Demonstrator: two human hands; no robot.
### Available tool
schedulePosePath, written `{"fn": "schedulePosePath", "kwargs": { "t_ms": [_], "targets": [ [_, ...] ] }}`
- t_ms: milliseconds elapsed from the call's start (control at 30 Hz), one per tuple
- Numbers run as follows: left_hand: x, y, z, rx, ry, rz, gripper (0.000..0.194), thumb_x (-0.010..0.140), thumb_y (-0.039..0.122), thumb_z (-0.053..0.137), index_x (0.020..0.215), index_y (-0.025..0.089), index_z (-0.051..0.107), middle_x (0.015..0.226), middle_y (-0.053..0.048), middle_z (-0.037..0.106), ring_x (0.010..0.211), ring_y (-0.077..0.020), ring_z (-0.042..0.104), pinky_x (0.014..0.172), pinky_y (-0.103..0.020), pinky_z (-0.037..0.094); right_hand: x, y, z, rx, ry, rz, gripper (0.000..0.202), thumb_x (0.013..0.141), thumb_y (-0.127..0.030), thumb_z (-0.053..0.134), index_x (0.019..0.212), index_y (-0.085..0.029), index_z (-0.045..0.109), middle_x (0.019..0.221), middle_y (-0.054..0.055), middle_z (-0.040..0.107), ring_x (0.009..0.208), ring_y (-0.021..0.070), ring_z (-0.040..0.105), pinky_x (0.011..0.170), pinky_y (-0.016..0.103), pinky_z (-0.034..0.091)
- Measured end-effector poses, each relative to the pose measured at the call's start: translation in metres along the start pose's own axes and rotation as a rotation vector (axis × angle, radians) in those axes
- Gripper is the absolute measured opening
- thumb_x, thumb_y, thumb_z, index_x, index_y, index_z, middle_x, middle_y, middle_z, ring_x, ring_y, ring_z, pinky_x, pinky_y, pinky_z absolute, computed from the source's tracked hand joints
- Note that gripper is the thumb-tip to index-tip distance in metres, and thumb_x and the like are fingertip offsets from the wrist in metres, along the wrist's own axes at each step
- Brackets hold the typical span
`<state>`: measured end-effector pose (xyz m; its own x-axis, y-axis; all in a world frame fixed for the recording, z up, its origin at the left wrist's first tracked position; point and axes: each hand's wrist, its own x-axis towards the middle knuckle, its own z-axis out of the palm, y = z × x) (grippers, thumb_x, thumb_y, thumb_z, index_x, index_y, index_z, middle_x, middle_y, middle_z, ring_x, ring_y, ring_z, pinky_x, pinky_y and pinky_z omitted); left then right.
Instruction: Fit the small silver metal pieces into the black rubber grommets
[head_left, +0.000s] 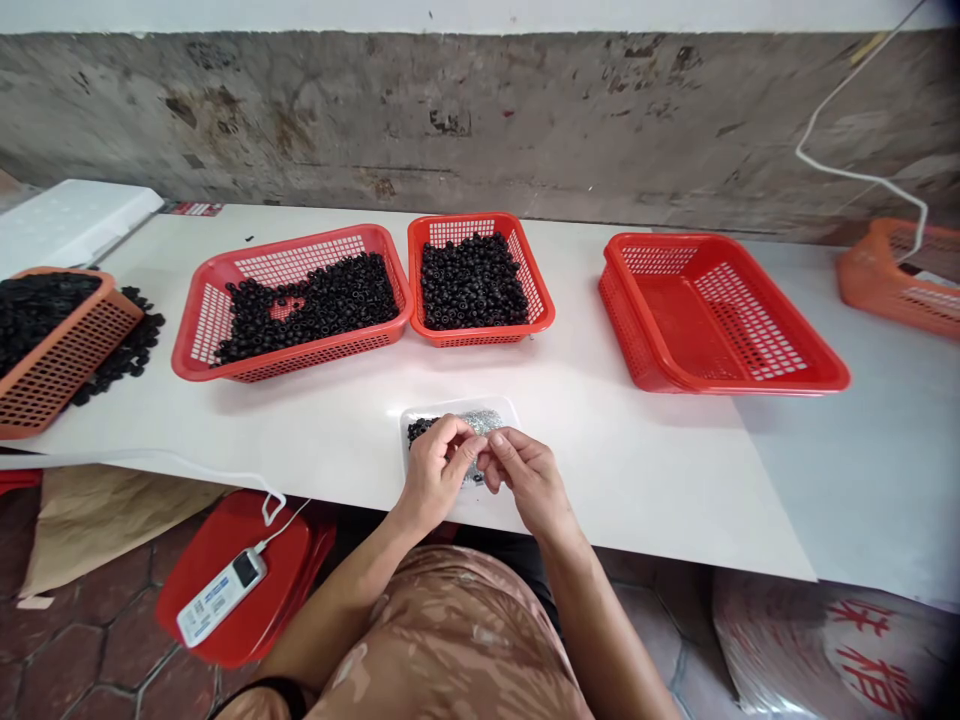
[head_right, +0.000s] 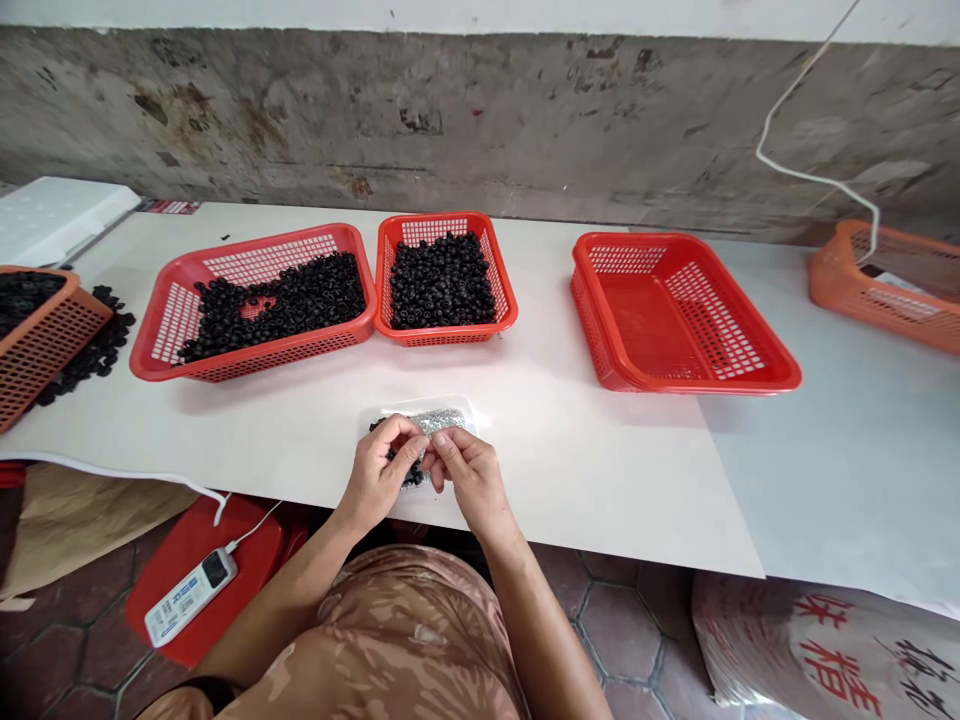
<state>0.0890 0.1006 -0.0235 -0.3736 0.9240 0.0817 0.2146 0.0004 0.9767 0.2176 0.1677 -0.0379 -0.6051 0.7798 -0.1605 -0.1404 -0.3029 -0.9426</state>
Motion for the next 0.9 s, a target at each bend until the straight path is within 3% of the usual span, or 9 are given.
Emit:
{"fn": "schedulePosePath", "kwargs": {
  "t_ms": [100,200,400,633,767,900],
  "targets": [
    [0.002,0.002,-0.005,0.083,-0.049,0.11,0.016,0.098,0.032,0.056,0.103,0.019,0.065,0.097,-0.006,0.07,0.08,-0.0164,0.063,0.075,-0.029,0.05,-0.001,-0.001,0.0,0.135,-0.03,0.068,0.043,0.084,-0.058,0.071,0.076,-0.017,0.063,0.063,-0.001,0.06,0.043,0.0061,0.043,0.044,0.022,0.038],
    [0.004,0.0,-0.01,0.033,-0.119,0.165,0.017,0.099,0.029,0.056,0.101,0.018,0.069,0.099,-0.008,0.07,0.091,-0.0193,0.065,0.083,-0.03,0.05,-0.001,-0.001,-0.001,0.2,-0.047,0.111,0.043,0.081,-0.057,0.074,0.077,-0.016,0.064,0.062,-0.001,0.059,0.042,0.0055,0.042,0.043,0.021,0.038],
    [-0.003,-0.008,-0.005,-0.071,-0.003,0.027,0.016,0.094,0.031,0.064,0.087,0.017,0.07,0.079,-0.003,0.067,0.073,-0.0154,0.062,0.068,-0.025,0.049,-0.004,0.002,0.001,0.14,-0.038,0.09,0.04,0.082,-0.055,0.074,0.077,-0.016,0.065,0.066,0.0,0.062,0.046,0.006,0.046,0.047,0.021,0.039],
    [-0.011,-0.009,0.008,-0.133,0.139,-0.132,0.02,0.089,0.035,0.068,0.088,0.016,0.071,0.074,-0.001,0.068,0.059,-0.0113,0.055,0.057,-0.022,0.045,-0.01,0.003,0.005,-0.212,0.068,-0.123,0.028,0.095,-0.042,0.06,0.08,-0.017,0.065,0.061,-0.003,0.057,0.056,0.0093,0.052,0.061,0.023,0.045],
    [-0.007,-0.012,0.008,-0.151,0.114,-0.22,0.025,0.087,0.04,0.069,0.08,0.016,0.067,0.064,0.001,0.061,0.053,-0.0102,0.049,0.05,-0.022,0.039,-0.014,0.006,0.004,-0.532,0.157,-0.282,0.021,0.099,-0.031,0.054,0.089,-0.019,0.067,0.067,-0.001,0.06,0.062,0.0113,0.057,0.063,0.024,0.048],
    [-0.002,-0.012,0.003,-0.08,0.054,-0.206,0.03,0.09,0.042,0.065,0.074,0.018,0.06,0.059,0.005,0.049,0.052,-0.0095,0.041,0.05,-0.022,0.033,-0.013,0.014,0.002,-0.831,0.217,-0.564,0.019,0.102,-0.025,0.049,0.099,-0.018,0.066,0.089,0.006,0.07,0.078,0.0152,0.067,0.071,0.026,0.053]
  ]
}}
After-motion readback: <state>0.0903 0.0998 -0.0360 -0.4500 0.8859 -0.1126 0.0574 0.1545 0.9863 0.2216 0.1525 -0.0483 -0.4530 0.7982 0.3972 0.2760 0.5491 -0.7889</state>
